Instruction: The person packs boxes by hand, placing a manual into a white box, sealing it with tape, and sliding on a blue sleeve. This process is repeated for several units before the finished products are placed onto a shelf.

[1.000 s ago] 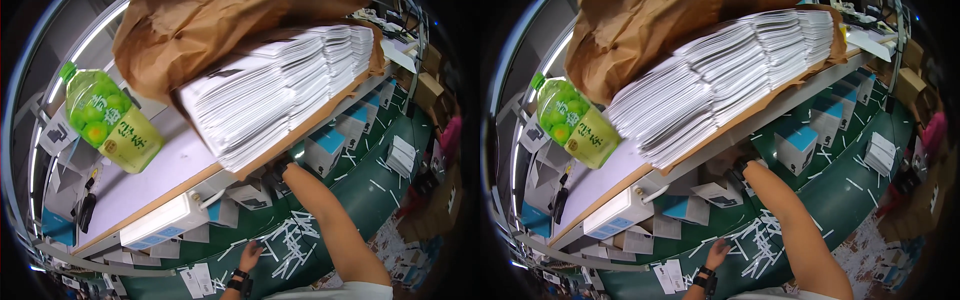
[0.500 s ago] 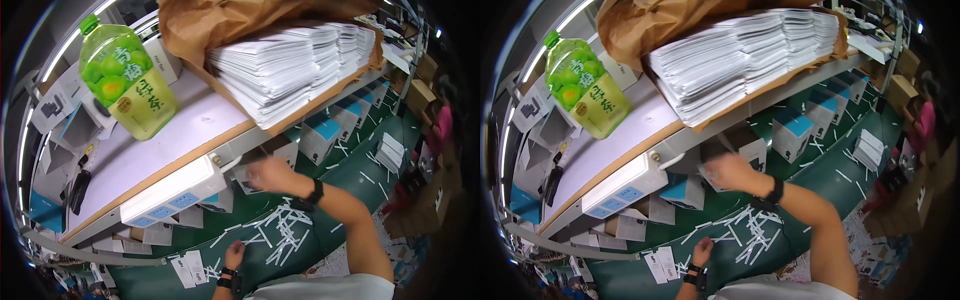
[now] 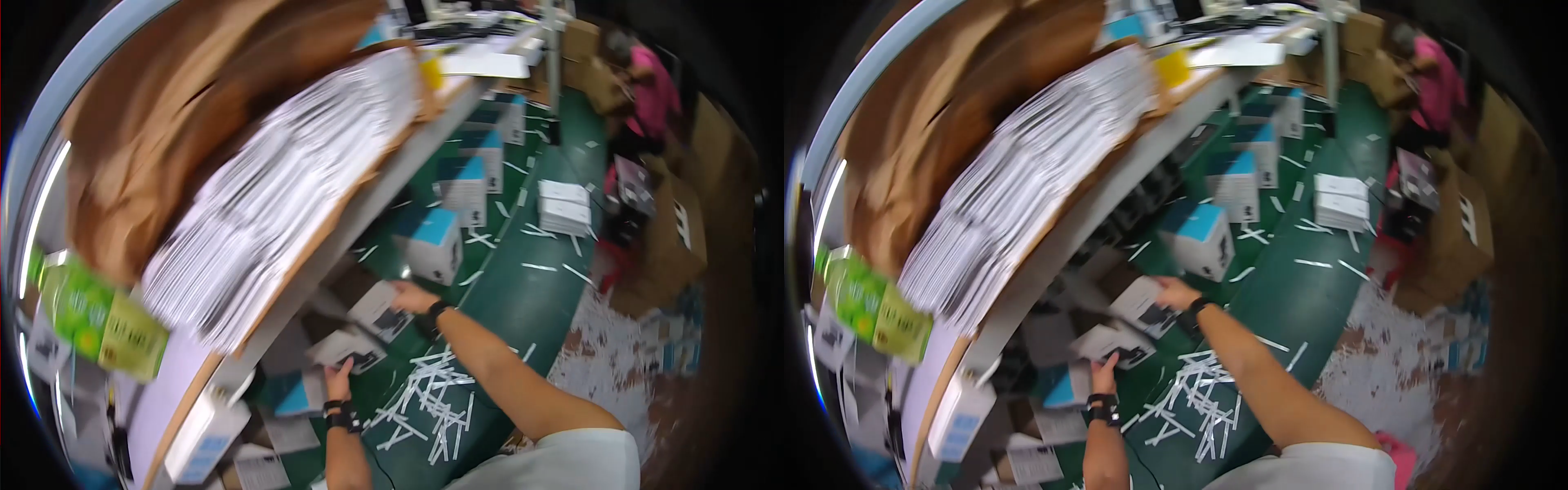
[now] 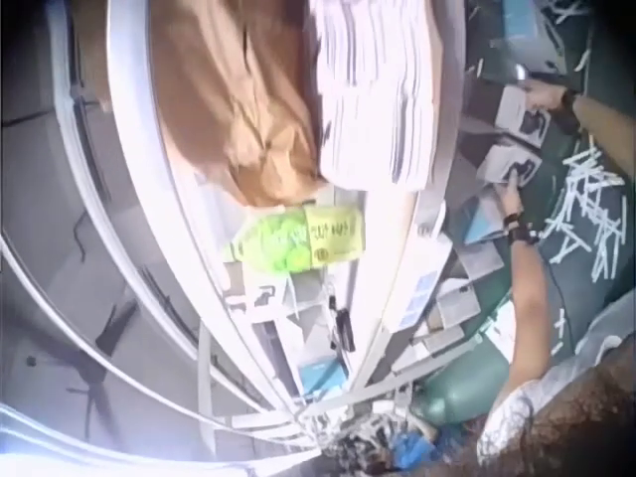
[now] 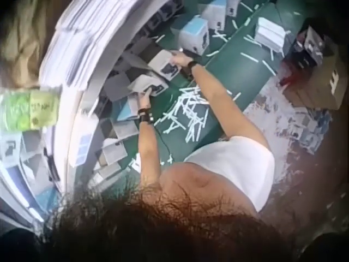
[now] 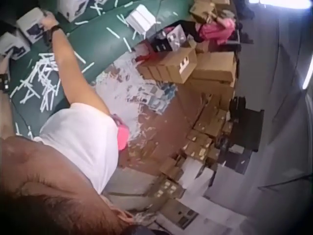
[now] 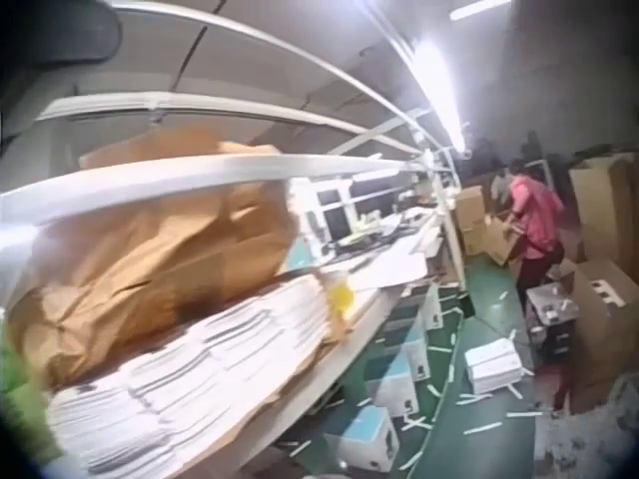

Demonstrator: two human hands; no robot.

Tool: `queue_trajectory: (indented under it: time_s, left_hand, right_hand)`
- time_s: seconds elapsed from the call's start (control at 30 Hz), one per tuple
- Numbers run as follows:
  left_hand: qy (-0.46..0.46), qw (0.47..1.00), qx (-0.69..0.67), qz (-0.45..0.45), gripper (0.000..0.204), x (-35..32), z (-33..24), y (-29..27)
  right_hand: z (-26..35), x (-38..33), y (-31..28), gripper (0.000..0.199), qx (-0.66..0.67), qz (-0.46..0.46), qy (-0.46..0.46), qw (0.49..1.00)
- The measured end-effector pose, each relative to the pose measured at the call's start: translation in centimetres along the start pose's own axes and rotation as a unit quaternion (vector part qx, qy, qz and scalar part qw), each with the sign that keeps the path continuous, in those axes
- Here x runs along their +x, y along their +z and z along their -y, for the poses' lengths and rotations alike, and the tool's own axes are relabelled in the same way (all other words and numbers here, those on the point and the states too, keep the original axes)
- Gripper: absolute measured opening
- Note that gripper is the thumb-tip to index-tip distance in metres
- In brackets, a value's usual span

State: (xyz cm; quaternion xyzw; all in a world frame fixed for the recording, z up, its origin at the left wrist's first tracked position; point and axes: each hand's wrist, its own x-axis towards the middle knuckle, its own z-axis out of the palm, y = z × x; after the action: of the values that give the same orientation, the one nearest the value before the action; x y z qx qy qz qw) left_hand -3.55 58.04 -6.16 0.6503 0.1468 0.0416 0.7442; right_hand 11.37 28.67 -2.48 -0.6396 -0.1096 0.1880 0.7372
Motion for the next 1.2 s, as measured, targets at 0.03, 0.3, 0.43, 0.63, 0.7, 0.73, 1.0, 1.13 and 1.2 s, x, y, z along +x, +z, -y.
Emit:
queue_trajectory:
  time_s: [0.03, 0.3, 0.43, 0.63, 0.7, 0.73, 1.0, 1.13, 1.2]
  left_hand:
    - [0.002, 1.000, -0.007, 0.024, 0.056, -0.5, -0.9, 1.0]
    - [0.049, 0.998, 0.024, -0.004, 0.053, -15.4, -4.5, 11.2]
    - [-0.003, 0.972, 0.057, 0.226, 0.056, -19.2, -3.2, 18.3]
    - [0.050, 0.935, 0.216, 0.277, 0.057, -19.7, 2.5, 28.2]
    - [0.124, 0.953, 0.170, 0.219, 0.055, -18.0, 3.2, 28.5]
    - [0.134, 0.952, 0.180, 0.208, 0.054, -17.9, 3.8, 28.9]
    - [-0.027, 0.984, 0.060, 0.168, 0.081, -19.9, 6.7, 27.1]
    - [-0.249, 0.935, 0.041, 0.248, 0.075, -23.0, 8.1, 27.7]
    - [-0.267, 0.930, 0.014, 0.250, 0.074, -22.5, 8.3, 30.1]
  right_hand:
    - [-0.5, -0.7, 1.1, 0.073, 0.058, -0.009, -0.003, 0.998]
    - [3.5, -14.4, -3.4, 0.075, -0.042, -0.112, -0.111, 0.987]
    - [3.6, -20.6, -12.4, 0.042, -0.076, -0.298, -0.104, 0.946]
    - [-2.9, -22.7, -21.4, 0.054, -0.039, -0.380, -0.178, 0.907]
    - [-3.6, -20.6, -20.9, 0.044, -0.068, -0.377, -0.208, 0.900]
    - [-4.5, -21.2, -22.1, 0.032, -0.226, -0.440, -0.098, 0.864]
    - [-5.2, -31.0, -22.5, 0.022, -0.331, -0.369, 0.045, 0.868]
    - [-3.4, -36.3, -30.7, 0.030, -0.179, -0.474, 0.103, 0.856]
    - [-0.8, -36.5, -36.4, 0.032, -0.076, -0.469, 0.123, 0.871]
